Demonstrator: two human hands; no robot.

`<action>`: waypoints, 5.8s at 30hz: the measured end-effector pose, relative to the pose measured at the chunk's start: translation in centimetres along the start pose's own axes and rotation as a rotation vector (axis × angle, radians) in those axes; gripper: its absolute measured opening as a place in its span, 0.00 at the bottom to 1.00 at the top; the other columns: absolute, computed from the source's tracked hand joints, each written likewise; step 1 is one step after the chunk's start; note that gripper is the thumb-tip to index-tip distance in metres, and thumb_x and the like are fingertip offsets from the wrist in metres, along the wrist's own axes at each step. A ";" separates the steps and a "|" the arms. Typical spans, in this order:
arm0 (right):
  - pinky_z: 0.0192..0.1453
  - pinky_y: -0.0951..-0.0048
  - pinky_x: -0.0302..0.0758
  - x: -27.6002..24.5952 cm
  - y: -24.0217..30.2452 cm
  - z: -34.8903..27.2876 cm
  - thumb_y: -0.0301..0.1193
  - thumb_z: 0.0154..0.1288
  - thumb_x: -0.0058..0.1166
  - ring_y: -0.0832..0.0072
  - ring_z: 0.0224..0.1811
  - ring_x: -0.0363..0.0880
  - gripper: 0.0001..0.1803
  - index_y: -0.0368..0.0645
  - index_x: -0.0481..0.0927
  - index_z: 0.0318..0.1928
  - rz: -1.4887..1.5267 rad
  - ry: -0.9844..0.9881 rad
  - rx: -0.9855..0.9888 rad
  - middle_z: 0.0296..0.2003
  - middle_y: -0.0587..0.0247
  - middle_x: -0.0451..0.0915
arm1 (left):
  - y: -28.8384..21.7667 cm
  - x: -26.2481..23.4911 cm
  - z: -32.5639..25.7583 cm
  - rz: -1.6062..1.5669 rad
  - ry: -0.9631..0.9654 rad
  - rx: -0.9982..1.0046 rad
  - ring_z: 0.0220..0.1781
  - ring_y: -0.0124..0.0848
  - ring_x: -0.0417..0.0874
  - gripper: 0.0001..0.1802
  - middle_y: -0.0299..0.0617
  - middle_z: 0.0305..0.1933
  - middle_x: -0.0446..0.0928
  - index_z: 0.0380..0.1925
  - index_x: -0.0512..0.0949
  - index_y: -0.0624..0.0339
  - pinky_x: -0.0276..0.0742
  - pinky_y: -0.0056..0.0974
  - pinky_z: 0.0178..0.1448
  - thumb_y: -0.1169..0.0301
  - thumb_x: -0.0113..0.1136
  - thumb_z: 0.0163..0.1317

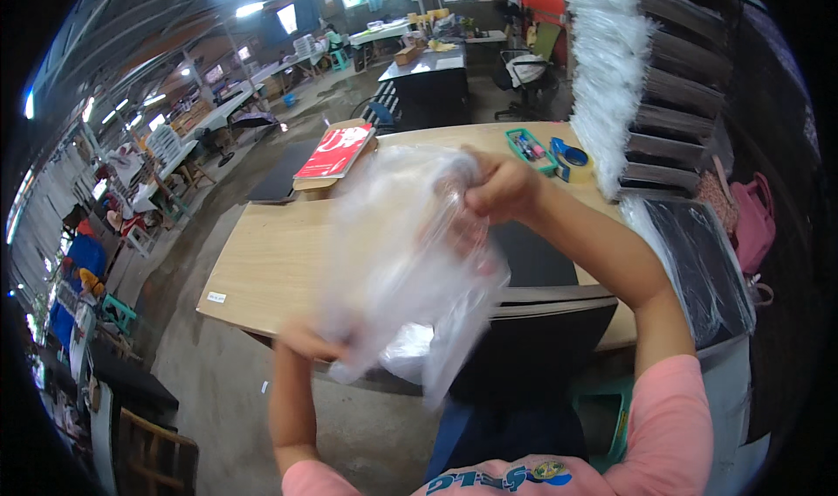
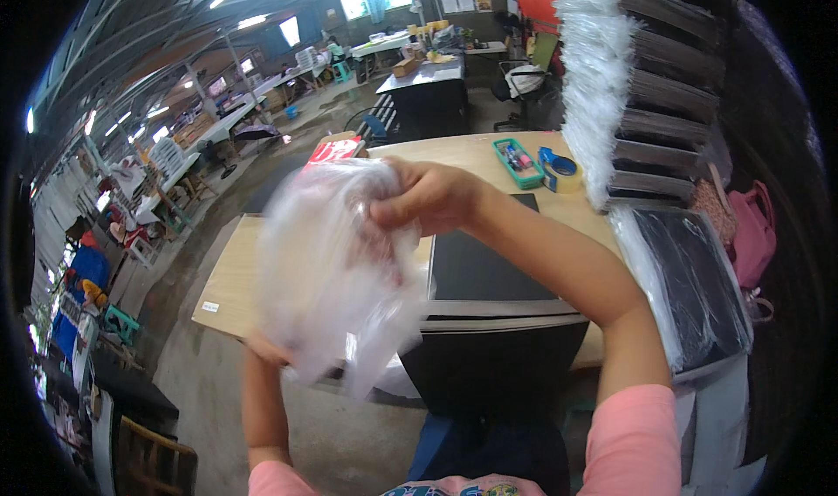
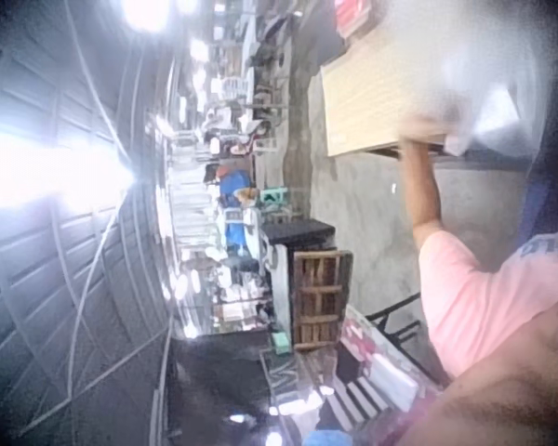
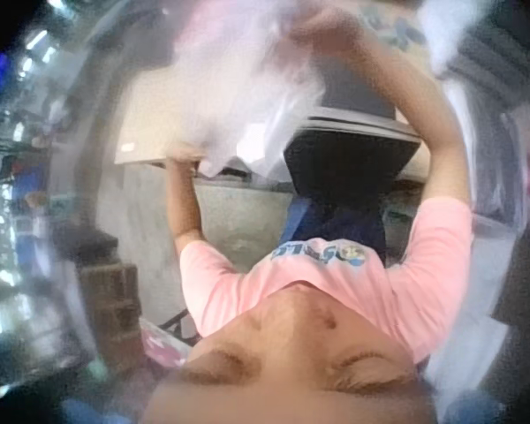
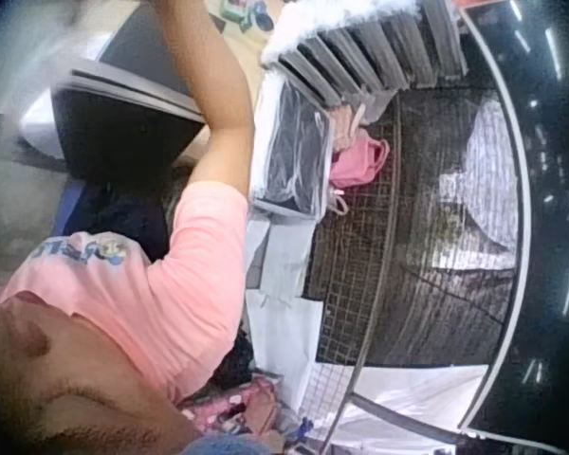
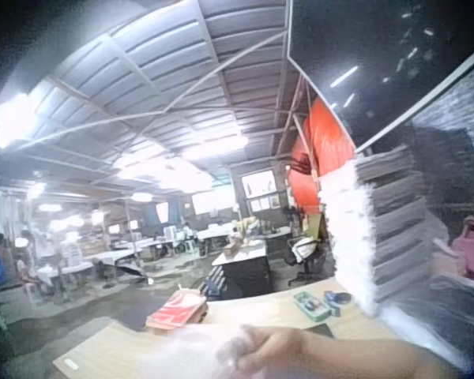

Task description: The person places a black book into a plastic bag, removes it, and then places another black book into a fresh plastic bag.

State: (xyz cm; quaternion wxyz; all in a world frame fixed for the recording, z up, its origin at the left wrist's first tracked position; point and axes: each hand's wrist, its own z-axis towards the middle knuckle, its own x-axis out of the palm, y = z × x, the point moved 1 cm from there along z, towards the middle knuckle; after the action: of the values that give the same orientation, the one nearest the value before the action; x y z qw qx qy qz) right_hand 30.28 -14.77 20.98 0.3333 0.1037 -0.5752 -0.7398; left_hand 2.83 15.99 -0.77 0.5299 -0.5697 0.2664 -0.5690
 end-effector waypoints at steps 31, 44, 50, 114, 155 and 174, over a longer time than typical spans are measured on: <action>0.28 0.75 0.64 19.3 -14.7 -17.9 0.17 0.42 0.52 0.76 0.24 0.68 0.23 0.43 0.83 0.43 -1.824 -1.723 -0.127 0.21 0.63 0.71 | 2.1 26.4 -4.3 1.656 -0.219 0.695 0.28 0.32 0.70 0.33 0.40 0.33 0.64 0.52 0.79 0.42 0.69 0.34 0.27 0.75 0.67 0.39; 0.52 0.73 0.69 21.4 -23.0 -23.3 0.26 0.51 0.59 0.70 0.45 0.73 0.08 0.32 0.83 0.28 0.286 -1.358 0.016 0.43 0.50 0.75 | 7.7 17.4 -7.0 -0.421 0.358 -1.053 0.16 0.16 0.66 0.08 0.29 0.24 0.71 0.38 0.76 0.61 0.69 0.24 0.23 0.68 0.56 0.63; 0.56 0.72 0.60 24.0 -29.0 -25.7 0.25 0.51 0.59 0.68 0.51 0.67 0.08 0.32 0.82 0.31 0.138 -1.261 0.058 0.42 0.55 0.74 | 16.9 13.6 -11.6 -0.369 0.276 -1.006 0.22 0.17 0.76 0.08 0.31 0.28 0.76 0.39 0.74 0.60 0.73 0.19 0.25 0.69 0.58 0.63; 0.22 0.61 0.69 -19.0 -23.4 -2.5 0.39 0.62 0.49 0.59 0.16 0.73 0.08 0.55 0.81 0.31 -1.675 -0.716 0.172 0.15 0.56 0.74 | 17.4 17.5 16.5 -0.221 -0.820 -0.338 0.46 0.34 0.76 0.34 0.48 0.44 0.76 0.45 0.75 0.72 0.71 0.36 0.51 0.46 0.40 0.69; 0.57 0.63 0.70 -14.0 -13.7 -3.9 0.38 0.55 0.61 0.59 0.54 0.73 0.24 0.44 0.76 0.51 -1.370 -0.420 0.585 0.50 0.53 0.75 | 7.6 12.3 -1.0 1.415 -0.788 0.272 0.62 0.49 0.60 0.44 0.53 0.61 0.58 0.54 0.67 0.63 0.58 0.52 0.61 0.44 0.69 0.43; 0.37 0.71 0.75 -15.1 -16.9 0.6 0.30 0.49 0.65 0.69 0.30 0.80 0.10 0.37 0.81 0.29 -1.384 -0.609 0.316 0.27 0.58 0.82 | 7.0 11.7 12.6 0.559 -0.367 0.125 0.36 0.31 0.84 0.10 0.50 0.29 0.80 0.31 0.68 0.66 0.80 0.30 0.38 0.81 0.61 0.56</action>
State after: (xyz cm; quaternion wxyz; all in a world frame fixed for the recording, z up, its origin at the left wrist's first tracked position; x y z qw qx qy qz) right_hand 35.02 -3.07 2.16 -0.3969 0.2780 -0.5443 -0.6848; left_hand 19.15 7.13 -0.20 0.7384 -0.5341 0.2771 -0.3046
